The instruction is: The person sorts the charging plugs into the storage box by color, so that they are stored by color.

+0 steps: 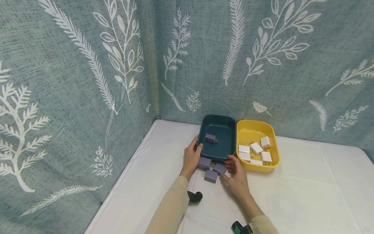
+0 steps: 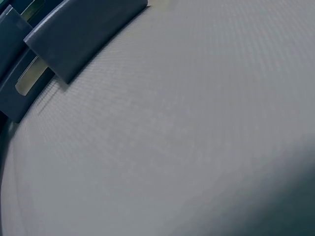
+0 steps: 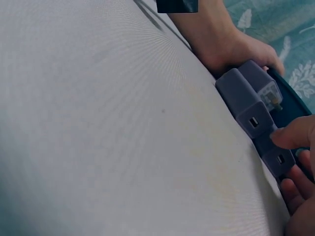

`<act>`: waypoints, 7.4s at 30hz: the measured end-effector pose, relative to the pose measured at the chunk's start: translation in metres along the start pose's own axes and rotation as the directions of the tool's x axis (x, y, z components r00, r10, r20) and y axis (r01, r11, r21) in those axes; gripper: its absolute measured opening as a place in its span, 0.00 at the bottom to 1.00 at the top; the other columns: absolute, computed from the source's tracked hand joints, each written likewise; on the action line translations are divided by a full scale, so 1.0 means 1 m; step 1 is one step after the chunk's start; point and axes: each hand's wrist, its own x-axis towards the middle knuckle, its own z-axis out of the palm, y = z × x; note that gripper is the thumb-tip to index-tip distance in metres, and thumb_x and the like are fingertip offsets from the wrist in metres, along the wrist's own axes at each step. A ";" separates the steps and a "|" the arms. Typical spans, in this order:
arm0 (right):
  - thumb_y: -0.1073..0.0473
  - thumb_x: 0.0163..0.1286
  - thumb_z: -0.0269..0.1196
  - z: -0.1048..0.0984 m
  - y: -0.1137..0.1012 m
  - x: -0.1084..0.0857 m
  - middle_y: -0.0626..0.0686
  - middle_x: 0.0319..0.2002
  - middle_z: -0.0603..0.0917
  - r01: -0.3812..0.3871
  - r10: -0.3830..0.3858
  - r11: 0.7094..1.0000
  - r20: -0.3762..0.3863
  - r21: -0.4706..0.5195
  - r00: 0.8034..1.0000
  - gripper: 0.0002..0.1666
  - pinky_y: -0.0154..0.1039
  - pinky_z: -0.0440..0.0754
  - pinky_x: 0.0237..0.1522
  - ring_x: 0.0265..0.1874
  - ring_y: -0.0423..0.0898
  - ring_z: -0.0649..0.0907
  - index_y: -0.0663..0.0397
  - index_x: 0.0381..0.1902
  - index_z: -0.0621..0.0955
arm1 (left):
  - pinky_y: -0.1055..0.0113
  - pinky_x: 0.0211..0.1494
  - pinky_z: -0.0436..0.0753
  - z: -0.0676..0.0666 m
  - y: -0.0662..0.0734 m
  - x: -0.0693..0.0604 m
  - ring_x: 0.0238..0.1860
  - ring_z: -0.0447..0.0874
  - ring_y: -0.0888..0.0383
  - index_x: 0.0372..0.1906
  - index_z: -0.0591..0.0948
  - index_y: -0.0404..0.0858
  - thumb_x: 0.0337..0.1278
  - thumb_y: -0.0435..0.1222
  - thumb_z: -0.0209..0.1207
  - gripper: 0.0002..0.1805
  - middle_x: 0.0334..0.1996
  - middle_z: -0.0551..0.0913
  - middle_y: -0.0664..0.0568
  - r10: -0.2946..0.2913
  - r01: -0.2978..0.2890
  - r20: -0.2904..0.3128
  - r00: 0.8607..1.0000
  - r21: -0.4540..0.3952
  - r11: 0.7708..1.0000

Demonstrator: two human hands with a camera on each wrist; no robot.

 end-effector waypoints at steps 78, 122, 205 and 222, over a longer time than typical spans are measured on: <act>0.77 0.48 0.71 -0.002 -0.009 -0.007 0.58 0.46 0.86 -0.007 0.025 0.977 -0.079 0.214 0.997 0.38 0.26 0.82 0.50 0.47 0.34 0.82 0.62 0.59 0.74 | 0.58 0.69 0.73 0.000 -0.001 0.001 0.68 0.71 0.52 0.71 0.68 0.39 0.67 0.39 0.52 0.28 0.68 0.72 0.45 -0.010 0.010 -0.006 1.000 0.010 1.000; 0.63 0.57 0.72 -0.009 -0.036 0.023 0.53 0.50 0.85 0.028 0.007 0.975 -0.157 0.221 0.988 0.23 0.25 0.80 0.52 0.50 0.40 0.83 0.55 0.51 0.79 | 0.54 0.65 0.77 -0.001 -0.006 0.002 0.65 0.75 0.48 0.69 0.70 0.37 0.66 0.38 0.53 0.27 0.65 0.74 0.41 0.033 -0.033 -0.023 0.999 0.008 0.999; 0.73 0.54 0.71 0.014 -0.027 0.011 0.62 0.42 0.86 0.167 -0.125 0.967 -0.213 0.193 0.969 0.20 0.34 0.86 0.43 0.40 0.49 0.85 0.64 0.45 0.81 | 0.56 0.68 0.75 -0.002 0.001 0.002 0.66 0.74 0.50 0.70 0.69 0.38 0.67 0.40 0.52 0.28 0.66 0.74 0.44 0.006 -0.006 -0.009 1.000 0.014 1.000; 0.74 0.53 0.70 0.026 -0.018 0.002 0.55 0.39 0.87 0.159 -0.130 0.973 -0.172 0.169 0.977 0.18 0.30 0.84 0.43 0.39 0.44 0.85 0.59 0.42 0.82 | 0.57 0.68 0.74 -0.001 -0.001 0.002 0.67 0.74 0.52 0.71 0.69 0.41 0.67 0.41 0.52 0.28 0.67 0.73 0.46 -0.025 0.025 -0.003 1.000 0.004 1.000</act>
